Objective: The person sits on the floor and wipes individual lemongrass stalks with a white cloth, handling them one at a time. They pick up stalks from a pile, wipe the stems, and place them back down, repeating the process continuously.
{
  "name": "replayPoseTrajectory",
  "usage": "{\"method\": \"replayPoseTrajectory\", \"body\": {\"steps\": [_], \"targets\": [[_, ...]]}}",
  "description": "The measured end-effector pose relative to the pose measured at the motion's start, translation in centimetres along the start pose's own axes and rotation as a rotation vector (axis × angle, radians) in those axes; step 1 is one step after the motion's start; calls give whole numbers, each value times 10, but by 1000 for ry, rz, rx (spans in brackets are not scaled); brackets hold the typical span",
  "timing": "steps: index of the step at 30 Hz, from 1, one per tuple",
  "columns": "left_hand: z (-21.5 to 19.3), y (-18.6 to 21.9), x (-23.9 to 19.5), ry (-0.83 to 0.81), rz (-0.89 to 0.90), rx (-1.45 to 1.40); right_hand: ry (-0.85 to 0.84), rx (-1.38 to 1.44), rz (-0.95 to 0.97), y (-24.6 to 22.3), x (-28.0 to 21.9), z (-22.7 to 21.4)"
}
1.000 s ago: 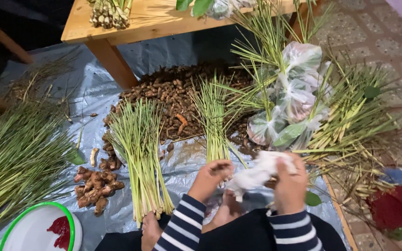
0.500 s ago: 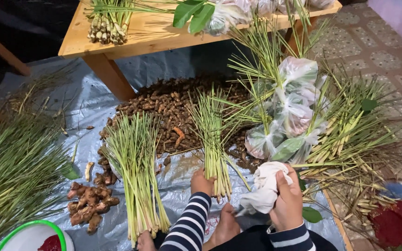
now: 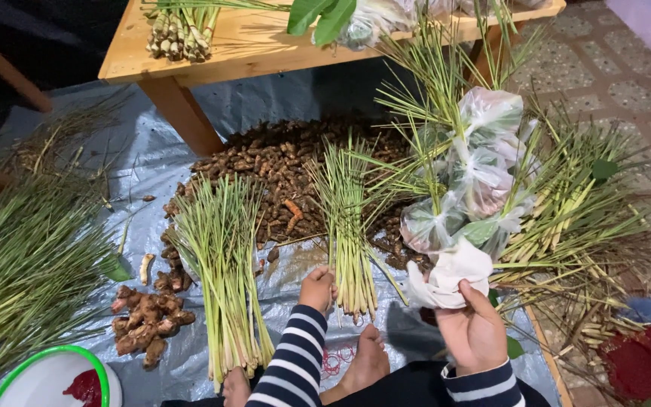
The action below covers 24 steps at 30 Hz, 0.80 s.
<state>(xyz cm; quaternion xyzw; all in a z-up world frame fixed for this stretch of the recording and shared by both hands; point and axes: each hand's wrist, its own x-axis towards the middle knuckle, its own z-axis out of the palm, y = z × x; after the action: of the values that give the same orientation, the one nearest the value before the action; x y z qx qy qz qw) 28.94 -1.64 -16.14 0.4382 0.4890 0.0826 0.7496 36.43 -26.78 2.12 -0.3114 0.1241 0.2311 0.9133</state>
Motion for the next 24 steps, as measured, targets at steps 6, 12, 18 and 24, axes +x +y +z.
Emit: {"method": "replayPoseTrajectory", "body": {"steps": [6, 12, 18, 24], "targets": [[7, 51, -86, -15, 70, 431, -65, -131, 232, 27, 10, -25], [-15, 73, -146, -12, 43, 391, 299, -583, 9, 17, -16, 23], [-60, 51, -157, -112, 125, 127, 162, -929, -259, 33, -18, 8], [-71, 63, -195, -82, 275, 101, 184, -800, -298, 38, -30, 13]]}}
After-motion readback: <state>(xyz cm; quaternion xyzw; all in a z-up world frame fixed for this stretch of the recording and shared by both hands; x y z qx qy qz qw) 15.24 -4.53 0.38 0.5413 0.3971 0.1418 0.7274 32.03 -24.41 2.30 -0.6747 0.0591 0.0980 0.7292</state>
